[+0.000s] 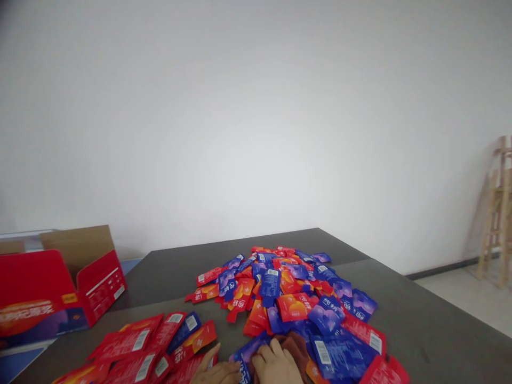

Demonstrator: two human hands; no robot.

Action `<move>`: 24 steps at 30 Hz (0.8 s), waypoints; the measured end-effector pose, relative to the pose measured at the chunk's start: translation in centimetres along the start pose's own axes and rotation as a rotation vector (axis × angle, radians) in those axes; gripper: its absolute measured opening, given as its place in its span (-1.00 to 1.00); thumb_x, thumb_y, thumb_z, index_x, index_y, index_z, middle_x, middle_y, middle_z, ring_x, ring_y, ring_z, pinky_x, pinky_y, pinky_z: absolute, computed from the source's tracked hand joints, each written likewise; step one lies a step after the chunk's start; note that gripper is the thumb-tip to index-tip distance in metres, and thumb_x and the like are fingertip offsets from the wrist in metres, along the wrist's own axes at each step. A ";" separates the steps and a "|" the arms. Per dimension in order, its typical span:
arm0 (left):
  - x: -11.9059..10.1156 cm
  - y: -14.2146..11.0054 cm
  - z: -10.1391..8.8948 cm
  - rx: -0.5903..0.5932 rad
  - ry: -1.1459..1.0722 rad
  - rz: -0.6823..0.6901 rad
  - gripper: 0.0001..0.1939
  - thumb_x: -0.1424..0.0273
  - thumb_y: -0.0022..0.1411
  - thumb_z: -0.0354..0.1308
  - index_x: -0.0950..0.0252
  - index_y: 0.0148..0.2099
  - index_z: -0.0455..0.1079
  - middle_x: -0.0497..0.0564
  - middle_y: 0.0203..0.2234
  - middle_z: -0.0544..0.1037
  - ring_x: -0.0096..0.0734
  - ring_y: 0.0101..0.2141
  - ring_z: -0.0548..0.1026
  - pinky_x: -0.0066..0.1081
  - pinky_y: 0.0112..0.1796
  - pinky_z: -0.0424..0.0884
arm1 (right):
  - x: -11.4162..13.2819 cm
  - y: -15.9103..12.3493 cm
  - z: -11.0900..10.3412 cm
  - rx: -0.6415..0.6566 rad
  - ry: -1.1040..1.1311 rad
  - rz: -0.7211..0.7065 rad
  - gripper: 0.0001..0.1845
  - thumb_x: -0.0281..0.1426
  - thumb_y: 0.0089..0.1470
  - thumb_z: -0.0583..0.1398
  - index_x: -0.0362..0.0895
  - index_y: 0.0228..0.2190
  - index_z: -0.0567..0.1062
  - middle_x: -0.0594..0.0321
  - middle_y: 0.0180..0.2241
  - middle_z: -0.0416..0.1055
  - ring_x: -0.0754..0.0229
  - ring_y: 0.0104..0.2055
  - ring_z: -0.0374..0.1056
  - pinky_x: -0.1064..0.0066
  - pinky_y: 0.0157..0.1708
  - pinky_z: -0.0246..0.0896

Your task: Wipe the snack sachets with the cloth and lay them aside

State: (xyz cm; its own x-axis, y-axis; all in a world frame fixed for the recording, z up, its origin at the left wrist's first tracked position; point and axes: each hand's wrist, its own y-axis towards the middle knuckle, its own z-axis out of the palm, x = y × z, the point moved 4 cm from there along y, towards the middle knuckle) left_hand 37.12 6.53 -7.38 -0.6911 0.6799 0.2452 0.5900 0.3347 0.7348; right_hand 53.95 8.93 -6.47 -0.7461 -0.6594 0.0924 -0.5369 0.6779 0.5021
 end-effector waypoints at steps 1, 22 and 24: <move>-0.1 0.2 0.0 0.012 -0.010 -0.013 -0.57 0.36 0.51 -0.26 0.16 -0.28 0.41 -0.26 -0.36 0.62 -0.68 -0.41 0.54 -0.42 0.22 0.05 | 0.4 0.4 0.2 0.001 -0.007 0.009 -0.88 -0.39 0.06 0.27 -0.01 -0.29 0.51 0.35 -0.27 0.50 0.08 -0.19 0.33 0.32 -0.40 0.13; 0.2 0.1 0.4 0.092 -0.004 0.011 -0.78 0.44 0.40 -0.03 0.14 -0.21 0.43 -0.26 -0.35 0.63 -0.63 -0.39 0.55 -0.28 0.26 0.00 | 1.1 0.6 0.8 0.114 -0.037 -0.056 -0.88 -0.39 0.12 0.22 0.02 -0.26 0.52 0.38 -0.24 0.52 0.07 -0.15 0.34 0.31 -0.35 0.17; 0.4 -0.2 0.5 0.087 0.005 0.047 -0.80 0.41 0.41 -0.02 0.13 -0.17 0.44 -0.27 -0.33 0.63 -0.64 -0.39 0.56 -0.26 0.26 -0.02 | -0.1 0.0 -0.3 0.128 -0.023 0.007 -0.82 -0.43 0.09 0.22 0.03 -0.23 0.53 0.38 -0.20 0.52 0.04 -0.10 0.33 0.30 -0.30 0.19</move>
State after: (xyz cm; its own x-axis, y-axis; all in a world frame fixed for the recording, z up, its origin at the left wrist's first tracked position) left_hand 36.96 7.06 -7.78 -0.6638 0.6930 0.2814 0.6558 0.3583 0.6645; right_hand 54.21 8.87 -6.21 -0.7584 -0.6475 0.0747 -0.5761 0.7195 0.3880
